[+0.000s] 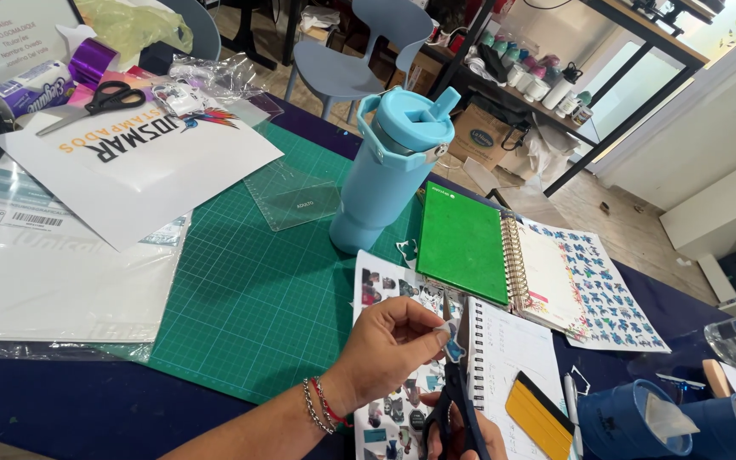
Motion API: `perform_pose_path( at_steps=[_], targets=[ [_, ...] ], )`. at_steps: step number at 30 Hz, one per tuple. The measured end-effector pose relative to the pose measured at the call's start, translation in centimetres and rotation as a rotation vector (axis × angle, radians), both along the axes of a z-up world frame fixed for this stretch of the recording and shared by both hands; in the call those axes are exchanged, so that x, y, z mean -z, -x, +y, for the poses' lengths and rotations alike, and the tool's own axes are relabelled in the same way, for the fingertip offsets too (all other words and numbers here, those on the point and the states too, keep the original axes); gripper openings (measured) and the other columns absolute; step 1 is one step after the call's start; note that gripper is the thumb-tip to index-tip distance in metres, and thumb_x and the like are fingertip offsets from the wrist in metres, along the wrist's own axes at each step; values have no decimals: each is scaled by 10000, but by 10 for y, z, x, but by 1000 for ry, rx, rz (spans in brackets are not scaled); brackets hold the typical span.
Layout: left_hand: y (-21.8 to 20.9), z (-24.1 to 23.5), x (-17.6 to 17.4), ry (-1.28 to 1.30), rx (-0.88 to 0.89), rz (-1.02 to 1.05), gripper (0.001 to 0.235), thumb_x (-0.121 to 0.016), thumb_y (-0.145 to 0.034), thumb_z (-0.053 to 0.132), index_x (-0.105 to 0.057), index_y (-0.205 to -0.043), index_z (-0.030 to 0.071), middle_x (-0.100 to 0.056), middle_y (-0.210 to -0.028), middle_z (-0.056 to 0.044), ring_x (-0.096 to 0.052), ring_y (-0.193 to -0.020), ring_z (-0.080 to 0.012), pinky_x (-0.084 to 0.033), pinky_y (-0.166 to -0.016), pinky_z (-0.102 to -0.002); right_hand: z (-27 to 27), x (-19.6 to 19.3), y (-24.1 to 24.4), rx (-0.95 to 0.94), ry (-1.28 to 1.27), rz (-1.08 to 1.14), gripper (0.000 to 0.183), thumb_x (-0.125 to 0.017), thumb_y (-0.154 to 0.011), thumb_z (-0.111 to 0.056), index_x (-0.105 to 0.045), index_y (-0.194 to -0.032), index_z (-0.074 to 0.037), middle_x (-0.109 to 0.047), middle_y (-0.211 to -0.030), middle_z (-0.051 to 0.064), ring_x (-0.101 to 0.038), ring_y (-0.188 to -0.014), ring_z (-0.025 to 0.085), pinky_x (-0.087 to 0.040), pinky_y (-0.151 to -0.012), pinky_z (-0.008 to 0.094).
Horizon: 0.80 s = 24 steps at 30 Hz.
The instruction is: Cutting out individual stickers from a printed sheet using scissors
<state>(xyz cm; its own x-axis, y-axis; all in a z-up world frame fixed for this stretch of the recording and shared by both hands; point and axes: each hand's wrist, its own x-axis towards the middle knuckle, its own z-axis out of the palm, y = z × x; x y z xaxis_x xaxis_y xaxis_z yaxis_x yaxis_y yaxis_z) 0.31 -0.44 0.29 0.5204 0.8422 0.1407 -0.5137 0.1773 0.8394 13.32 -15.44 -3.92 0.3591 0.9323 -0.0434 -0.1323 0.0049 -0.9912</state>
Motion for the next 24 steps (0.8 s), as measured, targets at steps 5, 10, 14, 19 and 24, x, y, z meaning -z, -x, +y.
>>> perform_pose_path(
  at_steps=[5,10,14,19,24],
  targets=[
    [2,0,-2,-19,1,0,79,-803,-859,-8,-739,-879,35,-761,-820,-92,-749,-740,-154,-673,-659,-272,0,0,-1,-9,28,-22,1118,-796,-577,-711,-723,-1172,233,-592,-535,185,-527,-459,243,-330,-458,314],
    [-2,0,3,8,-6,-26,114,-797,-861,-25,-703,-867,38,-746,-837,-90,-740,-762,-150,-678,-679,-282,-1,6,-6,-5,-11,-11,992,-778,-677,-634,-723,-1155,233,-575,-521,170,-518,-459,240,-320,-471,318],
    [2,-3,-4,28,26,-36,114,-785,-871,-25,-684,-864,27,-724,-802,-103,-740,-761,-164,-713,-686,-319,-1,4,-4,13,-14,-15,1057,-799,-622,-680,-721,-1152,232,-578,-513,180,-513,-438,234,-340,-458,311],
    [4,-3,-7,45,51,-2,124,-793,-865,-24,-680,-871,28,-755,-812,-124,-758,-726,-191,-687,-663,-296,-1,3,-3,0,-24,-7,1088,-810,-607,-702,-715,-1168,225,-577,-521,157,-523,-451,237,-346,-474,317],
    [3,-4,-6,72,49,-3,135,-795,-862,-30,-672,-859,25,-752,-820,-126,-751,-750,-182,-703,-678,-306,-2,3,-1,35,-9,-7,1074,-806,-590,-695,-735,-1158,214,-571,-519,159,-506,-450,230,-325,-474,326]
  ],
)
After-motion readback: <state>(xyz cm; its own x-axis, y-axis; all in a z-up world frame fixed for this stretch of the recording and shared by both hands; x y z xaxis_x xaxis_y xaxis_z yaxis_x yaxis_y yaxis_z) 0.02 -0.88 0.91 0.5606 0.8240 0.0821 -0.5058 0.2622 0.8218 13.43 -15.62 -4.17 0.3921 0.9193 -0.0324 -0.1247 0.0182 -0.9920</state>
